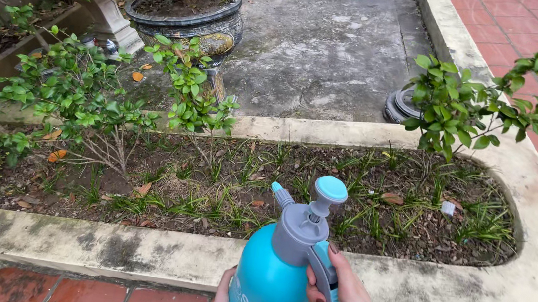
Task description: The person uses a pump spray bottle to water various potted plants and flower beds in an outdoor garden area.
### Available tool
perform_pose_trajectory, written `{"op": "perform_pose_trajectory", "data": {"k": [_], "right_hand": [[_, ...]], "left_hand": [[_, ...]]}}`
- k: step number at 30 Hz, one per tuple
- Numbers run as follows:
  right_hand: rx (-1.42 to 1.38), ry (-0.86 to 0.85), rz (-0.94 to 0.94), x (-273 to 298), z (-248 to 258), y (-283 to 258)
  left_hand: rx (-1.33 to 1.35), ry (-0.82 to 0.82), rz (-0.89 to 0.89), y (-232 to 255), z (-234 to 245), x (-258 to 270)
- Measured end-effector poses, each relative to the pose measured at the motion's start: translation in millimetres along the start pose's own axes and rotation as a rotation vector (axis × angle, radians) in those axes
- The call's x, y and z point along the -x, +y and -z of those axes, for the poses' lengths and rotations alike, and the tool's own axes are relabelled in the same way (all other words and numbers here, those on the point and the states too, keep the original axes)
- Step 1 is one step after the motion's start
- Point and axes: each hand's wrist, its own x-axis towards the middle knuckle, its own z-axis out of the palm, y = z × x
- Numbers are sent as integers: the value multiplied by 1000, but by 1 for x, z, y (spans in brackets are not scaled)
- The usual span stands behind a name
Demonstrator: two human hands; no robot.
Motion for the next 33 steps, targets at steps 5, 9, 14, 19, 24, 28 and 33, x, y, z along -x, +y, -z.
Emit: {"op": "perform_pose_trajectory", "data": {"k": [5, 9, 14, 19, 24, 28, 33], "right_hand": [[-62, -67, 59, -55, 6, -71], [-27, -158, 82, -104, 8, -133], [85, -154, 162, -178, 8, -230], [128, -179, 123, -247, -25, -381], [165, -219, 130, -288, -64, -489], [154, -241, 114, -314, -99, -543], [177, -253, 206, -352, -146, -578]], "left_hand": [[-46, 121, -146, 55, -46, -65], [3, 86, -285, 92, -87, -116], [26, 36, -355, 160, -165, -179], [144, 57, -383, 251, -292, -197], [115, 111, -432, 328, -374, -195], [110, 9, -440, 386, -410, -189], [91, -65, -439, 462, -444, -193]]}}
